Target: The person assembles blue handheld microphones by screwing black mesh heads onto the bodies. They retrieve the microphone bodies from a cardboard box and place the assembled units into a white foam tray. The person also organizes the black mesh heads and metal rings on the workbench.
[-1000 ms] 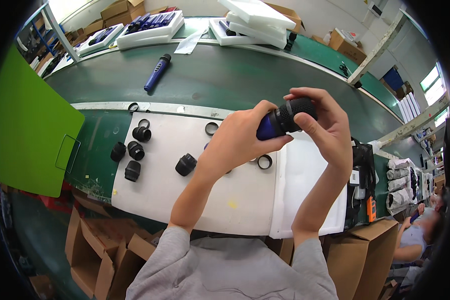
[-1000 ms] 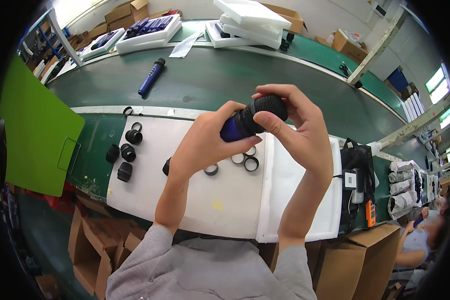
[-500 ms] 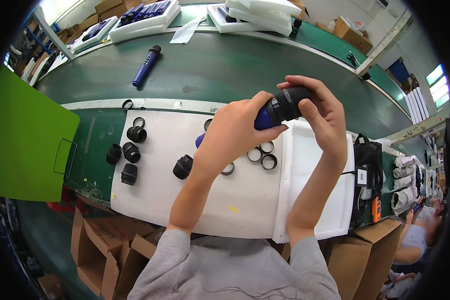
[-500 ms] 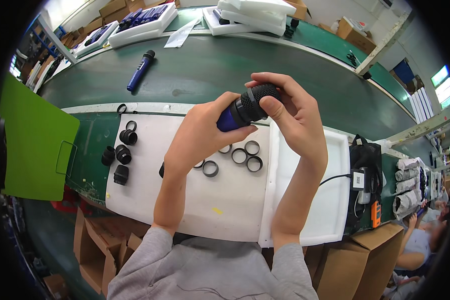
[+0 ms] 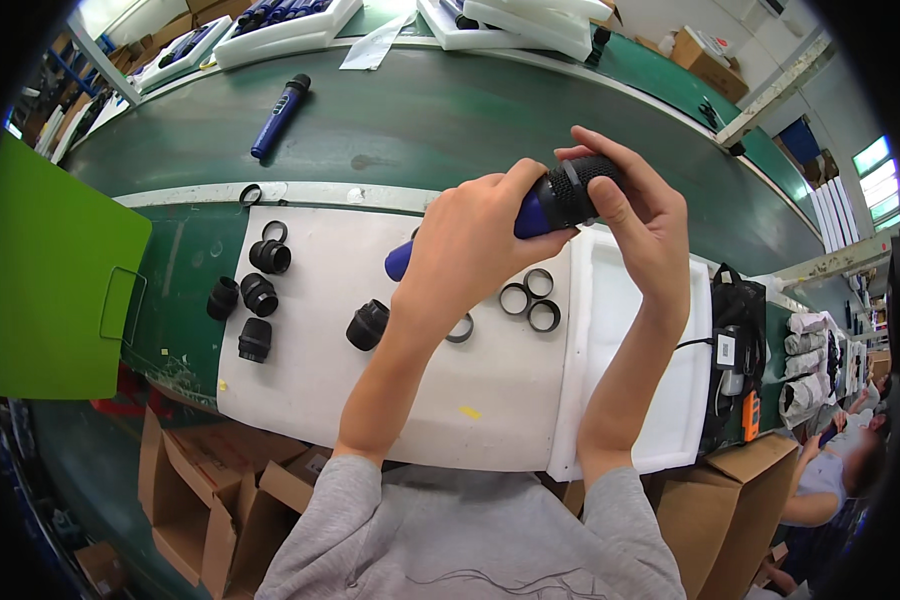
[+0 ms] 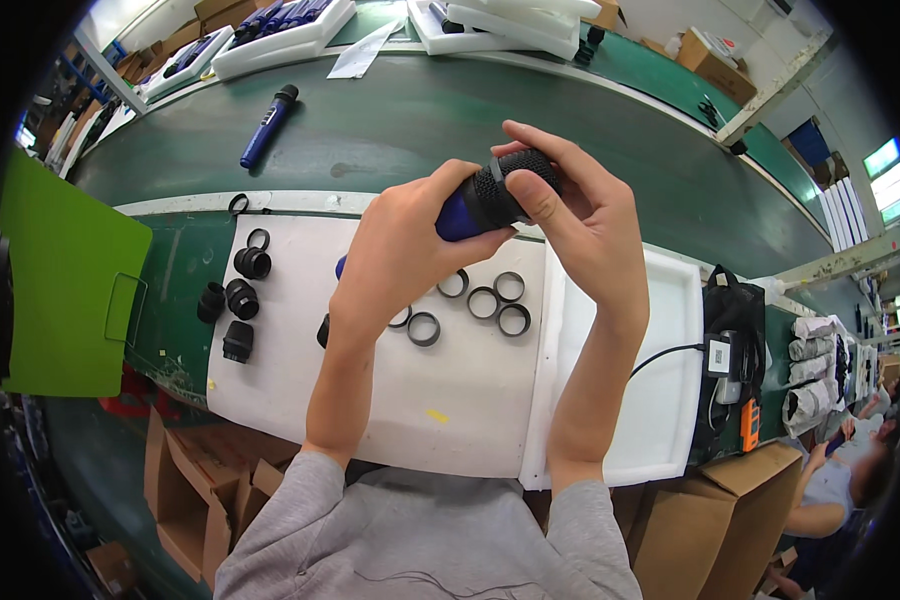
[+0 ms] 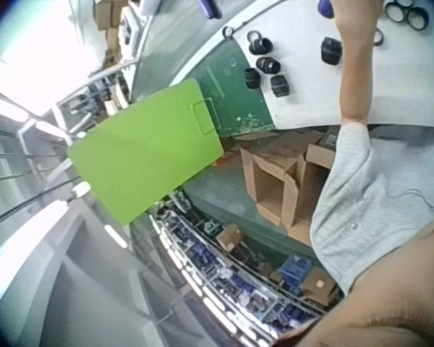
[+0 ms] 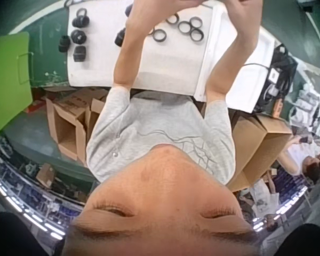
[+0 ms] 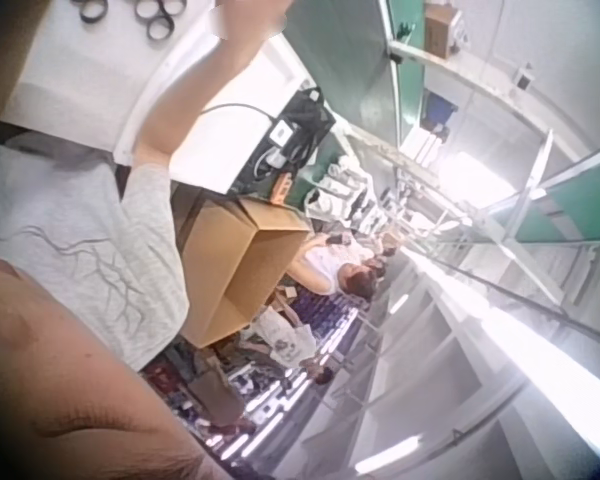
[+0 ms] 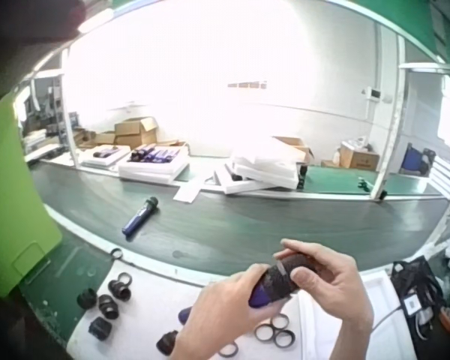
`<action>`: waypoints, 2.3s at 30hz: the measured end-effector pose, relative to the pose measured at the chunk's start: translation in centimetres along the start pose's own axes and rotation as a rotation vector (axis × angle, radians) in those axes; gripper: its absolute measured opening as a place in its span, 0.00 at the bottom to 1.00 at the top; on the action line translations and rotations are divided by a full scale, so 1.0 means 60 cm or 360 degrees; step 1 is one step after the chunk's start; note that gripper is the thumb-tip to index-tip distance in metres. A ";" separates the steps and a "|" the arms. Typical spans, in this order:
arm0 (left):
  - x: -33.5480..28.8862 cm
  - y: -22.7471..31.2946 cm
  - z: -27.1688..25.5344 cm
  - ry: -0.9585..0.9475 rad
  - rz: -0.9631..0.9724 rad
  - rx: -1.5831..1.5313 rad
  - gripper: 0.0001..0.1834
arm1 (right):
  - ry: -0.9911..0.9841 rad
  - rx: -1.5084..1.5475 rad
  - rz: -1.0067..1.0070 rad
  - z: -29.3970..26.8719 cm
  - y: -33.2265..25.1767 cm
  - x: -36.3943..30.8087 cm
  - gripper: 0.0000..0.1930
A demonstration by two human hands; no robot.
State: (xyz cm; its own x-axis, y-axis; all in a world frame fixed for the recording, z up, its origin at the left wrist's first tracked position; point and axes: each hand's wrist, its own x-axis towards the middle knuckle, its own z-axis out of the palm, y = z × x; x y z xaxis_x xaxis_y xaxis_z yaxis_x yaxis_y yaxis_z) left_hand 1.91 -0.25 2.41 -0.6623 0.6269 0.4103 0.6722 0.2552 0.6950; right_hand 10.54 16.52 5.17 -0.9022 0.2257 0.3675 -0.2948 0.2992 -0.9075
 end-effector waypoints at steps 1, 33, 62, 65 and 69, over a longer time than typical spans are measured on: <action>0.000 -0.002 0.001 0.0022 0.0017 0.0003 0.24 | -0.0053 0.0037 -0.0038 -0.003 0.000 -0.001 0.28; 0.000 -0.007 0.027 0.0052 0.0123 0.0071 0.27 | -0.0045 -0.0022 -0.0067 -0.045 0.002 -0.013 0.35; 0.005 -0.009 0.025 -0.0087 -0.0040 0.0023 0.26 | -0.0053 -0.0220 0.0149 -0.082 0.043 -0.007 0.28; 0.007 -0.014 0.027 -0.0104 -0.0047 -0.0056 0.26 | -0.0011 -0.0224 0.0185 -0.077 0.043 -0.006 0.27; 0.008 -0.014 0.022 -0.0186 -0.0113 -0.0228 0.26 | -0.0030 0.0063 -0.0188 -0.055 0.032 -0.002 0.25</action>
State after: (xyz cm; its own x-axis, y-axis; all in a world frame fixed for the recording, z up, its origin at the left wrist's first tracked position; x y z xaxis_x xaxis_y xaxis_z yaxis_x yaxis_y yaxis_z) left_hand 1.45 0.81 1.27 -0.6581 0.6942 0.2916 0.5654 0.1999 0.8002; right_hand 11.14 20.15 4.04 -0.8661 0.1737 0.4687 -0.4112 0.2855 -0.8657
